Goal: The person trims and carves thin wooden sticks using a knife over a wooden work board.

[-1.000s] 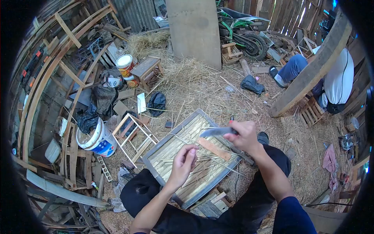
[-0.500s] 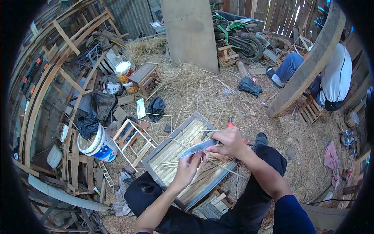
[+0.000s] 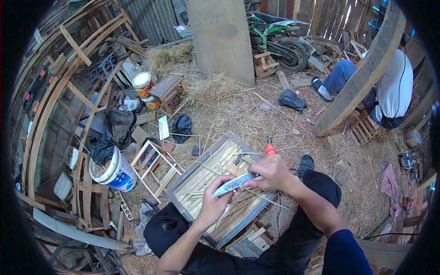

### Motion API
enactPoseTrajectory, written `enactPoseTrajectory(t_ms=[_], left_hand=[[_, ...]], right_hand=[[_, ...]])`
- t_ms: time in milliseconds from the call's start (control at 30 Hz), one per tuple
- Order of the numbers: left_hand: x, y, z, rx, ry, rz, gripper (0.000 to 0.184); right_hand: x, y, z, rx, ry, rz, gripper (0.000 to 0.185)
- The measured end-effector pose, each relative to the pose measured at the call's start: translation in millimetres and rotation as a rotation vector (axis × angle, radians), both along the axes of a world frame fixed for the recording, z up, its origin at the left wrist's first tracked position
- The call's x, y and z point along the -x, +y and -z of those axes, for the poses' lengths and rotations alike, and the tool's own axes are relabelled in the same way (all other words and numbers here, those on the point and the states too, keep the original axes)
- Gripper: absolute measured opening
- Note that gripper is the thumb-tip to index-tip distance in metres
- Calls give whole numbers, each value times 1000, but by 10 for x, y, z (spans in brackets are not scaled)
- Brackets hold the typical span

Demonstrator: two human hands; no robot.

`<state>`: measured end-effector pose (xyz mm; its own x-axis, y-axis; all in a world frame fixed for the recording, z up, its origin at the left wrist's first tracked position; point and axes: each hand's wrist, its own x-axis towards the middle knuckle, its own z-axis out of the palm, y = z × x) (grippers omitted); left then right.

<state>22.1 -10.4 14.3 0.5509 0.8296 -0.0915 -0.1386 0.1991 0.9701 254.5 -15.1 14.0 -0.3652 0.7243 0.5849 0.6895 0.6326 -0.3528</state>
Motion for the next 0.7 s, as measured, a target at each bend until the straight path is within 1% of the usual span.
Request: enactPoseTrajectory(t_ms=[67, 167, 267, 300, 367, 467, 567, 700], left_hand=[[-28, -10, -6, -7, 16, -43, 16], [-22, -3, -55, -6, 13, -3, 15], [17, -1, -96, 72, -24, 79, 20], [2, -11, -105, 35, 14, 70, 23], [-52, -34, -120, -41, 88, 52, 29], [-84, -53, -143, -28, 41, 56, 44], [-23, -37, -6, 120, -25, 163, 51], [5, -12, -63, 224, -35, 201, 51]], right_hand=[[58, -17, 74, -13, 20, -45, 42], [90, -28, 104, 9, 5, -95, 42], [99, -21, 103, 9, 16, -87, 43], [100, -6, 98, 0, 29, -77, 46], [99, 23, 67, -26, 38, -52, 43], [78, 39, 42, -52, 57, -21, 42], [54, 58, 26, -90, 56, -14, 43], [45, 46, 19, -166, 21, 22, 44]])
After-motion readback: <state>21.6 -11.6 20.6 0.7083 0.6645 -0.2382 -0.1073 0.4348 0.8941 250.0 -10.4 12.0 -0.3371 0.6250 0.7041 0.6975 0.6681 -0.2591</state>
